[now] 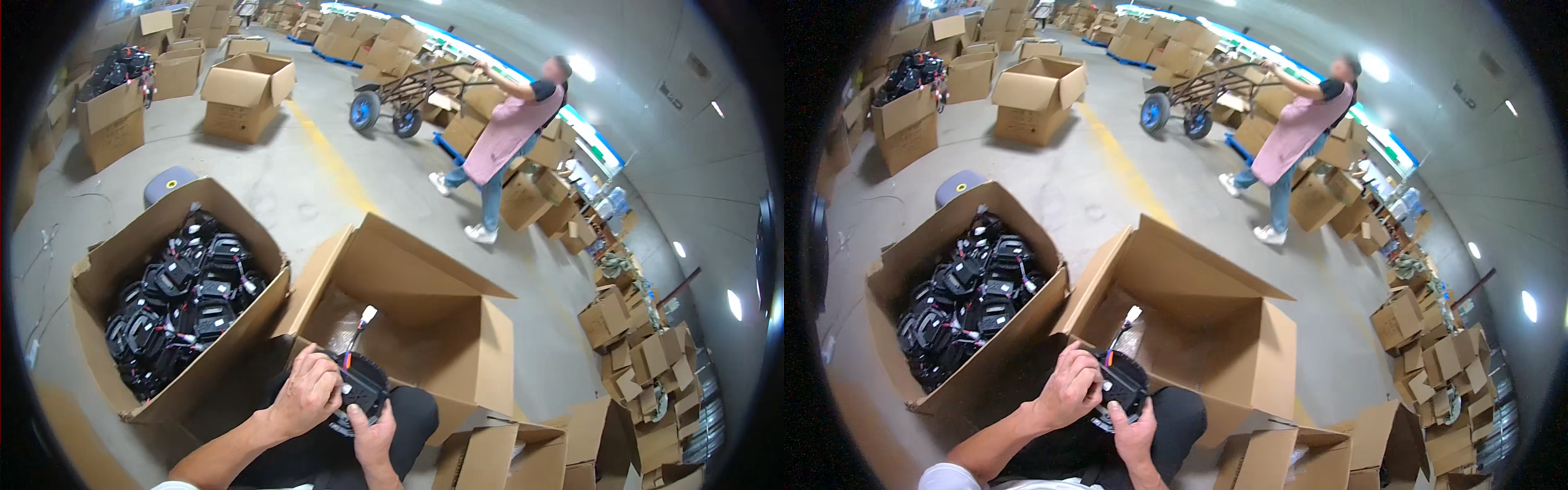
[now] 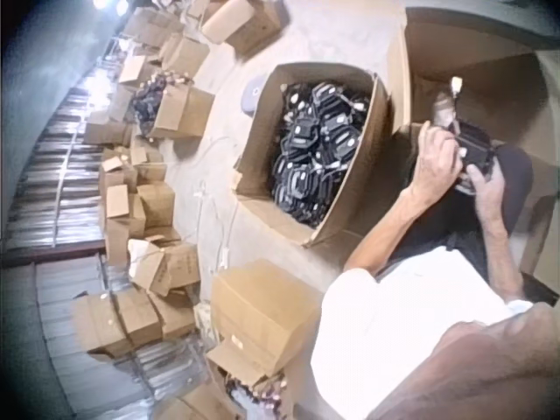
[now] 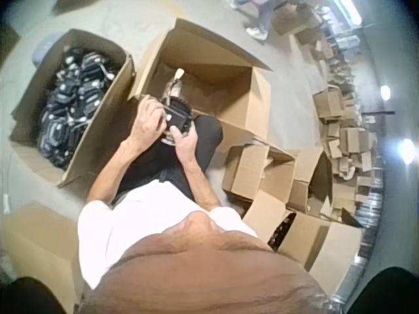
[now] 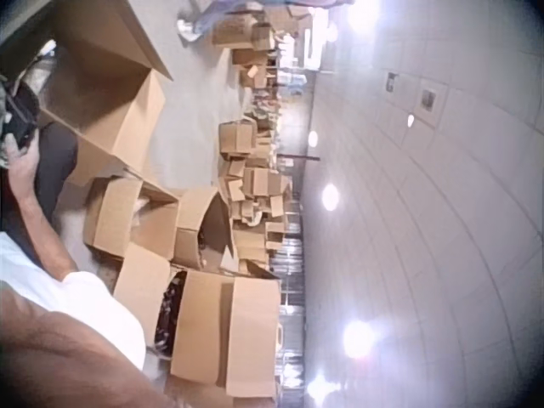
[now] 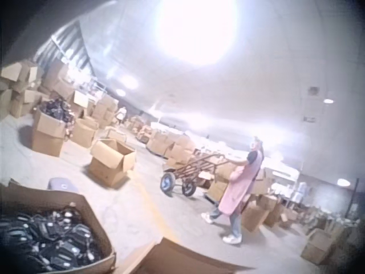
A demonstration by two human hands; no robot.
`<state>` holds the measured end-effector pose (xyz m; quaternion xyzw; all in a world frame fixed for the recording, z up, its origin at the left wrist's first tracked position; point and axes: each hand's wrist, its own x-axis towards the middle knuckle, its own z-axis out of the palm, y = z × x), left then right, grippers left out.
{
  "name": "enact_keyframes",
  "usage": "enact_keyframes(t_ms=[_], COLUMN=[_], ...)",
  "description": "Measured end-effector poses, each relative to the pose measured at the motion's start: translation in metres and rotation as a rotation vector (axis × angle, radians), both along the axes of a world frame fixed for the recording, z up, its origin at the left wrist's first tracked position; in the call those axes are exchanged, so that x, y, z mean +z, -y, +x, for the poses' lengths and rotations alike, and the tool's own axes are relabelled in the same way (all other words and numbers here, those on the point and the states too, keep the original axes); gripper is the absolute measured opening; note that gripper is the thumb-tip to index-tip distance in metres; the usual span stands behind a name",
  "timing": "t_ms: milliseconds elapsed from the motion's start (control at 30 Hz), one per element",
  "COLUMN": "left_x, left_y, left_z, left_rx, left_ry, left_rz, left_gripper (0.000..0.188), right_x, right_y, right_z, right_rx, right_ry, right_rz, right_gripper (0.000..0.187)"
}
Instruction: The person packs small black electronic components into a cardboard box by hand, layering them with bubble wrap.
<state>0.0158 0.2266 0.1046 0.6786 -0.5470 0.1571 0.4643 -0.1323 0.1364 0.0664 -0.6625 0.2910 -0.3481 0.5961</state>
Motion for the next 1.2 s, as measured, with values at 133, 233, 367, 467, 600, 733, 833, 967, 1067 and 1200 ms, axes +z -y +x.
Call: enact_keyframes(t_ms=[133, 233, 367, 467, 600, 733, 833, 967, 1067, 1200], left_x=[0.006, -0.007, -0.004, -0.004, -0.008, -0.011, -0.012, -0.007, -0.001, -0.002], left_y=[-0.006, -0.004, -0.008, -0.010, -0.004, -0.010, -0.015, -0.017, -0.022, -0.029], left_z=[-0.013, -0.013, -0.015, -0.019, -0.021, -0.024, -0.024, -0.028, -0.034, -0.037], left_rx=[-0.077, -0.044, 0.055, 0.046, -0.029, -0.039, -0.066, 0.036, 0.118, 0.107], left_ry=[-0.434, -0.399, -0.300, -0.149, -0.280, -0.271, -0.325, -0.287, -0.067, 0.022], left_rz=[-0.108, -0.095, -0.147, -0.121, -0.126, -0.114, -0.126, -0.069, -0.079, -0.040], left_gripper=[0.031, 0.028, 0.018, 0.014, 0.017, 0.018, 0.019, 0.019, 0.019, 0.019], right_x=[0.014, 0.018, 0.017, 0.010, 0.008, 0.004, 0.004, 0.003, 0.009, 0.024], right_y=[0.003, 0.000, -0.008, -0.012, -0.006, -0.007, -0.011, -0.009, -0.014, -0.022], right_z=[0.000, 0.002, 0.001, -0.005, -0.004, -0.008, -0.005, -0.003, -0.008, -0.006], right_rx=[-0.001, -0.016, 0.008, 0.007, 0.020, 0.039, 0.006, 0.044, 0.064, 0.079], right_ry=[0.103, 0.017, -0.027, -0.009, 0.058, 0.034, 0.077, 0.053, 0.089, 0.133], right_rz=[0.172, 0.118, 0.045, 0.018, 0.176, 0.143, 0.110, 0.171, 0.237, 0.318], right_gripper=[0.039, 0.040, 0.043, 0.044, 0.043, 0.043, 0.042, 0.042, 0.042, 0.040])
